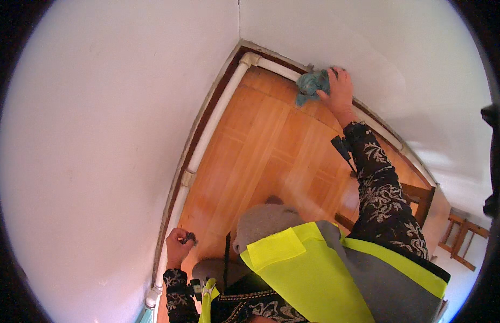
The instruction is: The person washes a cloth and steel wool in a blue basin, then moves to a dining area to wipe a radiator and wall. They shift a wooden stool to access the area behind it and continue wiping the wall and floor edges.
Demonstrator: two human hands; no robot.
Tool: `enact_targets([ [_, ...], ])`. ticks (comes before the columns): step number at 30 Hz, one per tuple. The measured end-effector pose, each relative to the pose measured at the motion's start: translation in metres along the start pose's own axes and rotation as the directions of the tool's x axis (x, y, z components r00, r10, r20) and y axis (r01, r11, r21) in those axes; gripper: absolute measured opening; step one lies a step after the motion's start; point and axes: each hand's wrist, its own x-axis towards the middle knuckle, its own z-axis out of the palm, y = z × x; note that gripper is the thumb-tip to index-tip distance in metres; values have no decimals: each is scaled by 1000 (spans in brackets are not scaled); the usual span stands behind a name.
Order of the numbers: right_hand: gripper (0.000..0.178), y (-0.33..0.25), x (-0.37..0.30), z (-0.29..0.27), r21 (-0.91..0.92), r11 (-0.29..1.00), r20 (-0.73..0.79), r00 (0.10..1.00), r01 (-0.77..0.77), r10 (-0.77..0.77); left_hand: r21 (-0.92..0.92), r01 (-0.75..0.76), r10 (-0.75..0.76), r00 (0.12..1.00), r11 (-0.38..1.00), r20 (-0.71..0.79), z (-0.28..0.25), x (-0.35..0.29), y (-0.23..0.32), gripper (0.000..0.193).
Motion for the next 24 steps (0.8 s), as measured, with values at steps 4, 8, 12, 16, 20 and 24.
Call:
enact_targets([
  [4,66,14,-12,23,-6,983,209,961,-182,179,-9,68,-68,997,998,-30,2,-3,1,19],
  [8,68,8,-14,26,-58,996,1,998,-60,60,-9,113,-113,994,994,-7,13,-5,-8,19],
  [12,67,12,-10,27,-138,988,90,992,-75,88,-59,111,-109,994,992,26,22,-1,-7,19],
  [16,62,44,-30,30,-109,994,172,985,-6,25,32,9,-9,1000,999,-2,25,7,2,19],
  [20,54,92,-71,1,-172,980,91,989,-100,116,-20,1,-1,1000,1000,-30,19,7,6,18],
  [24,57,110,-86,-24,-364,919,118,971,-151,206,-74,80,-84,995,994,-53,15,0,3,16],
])
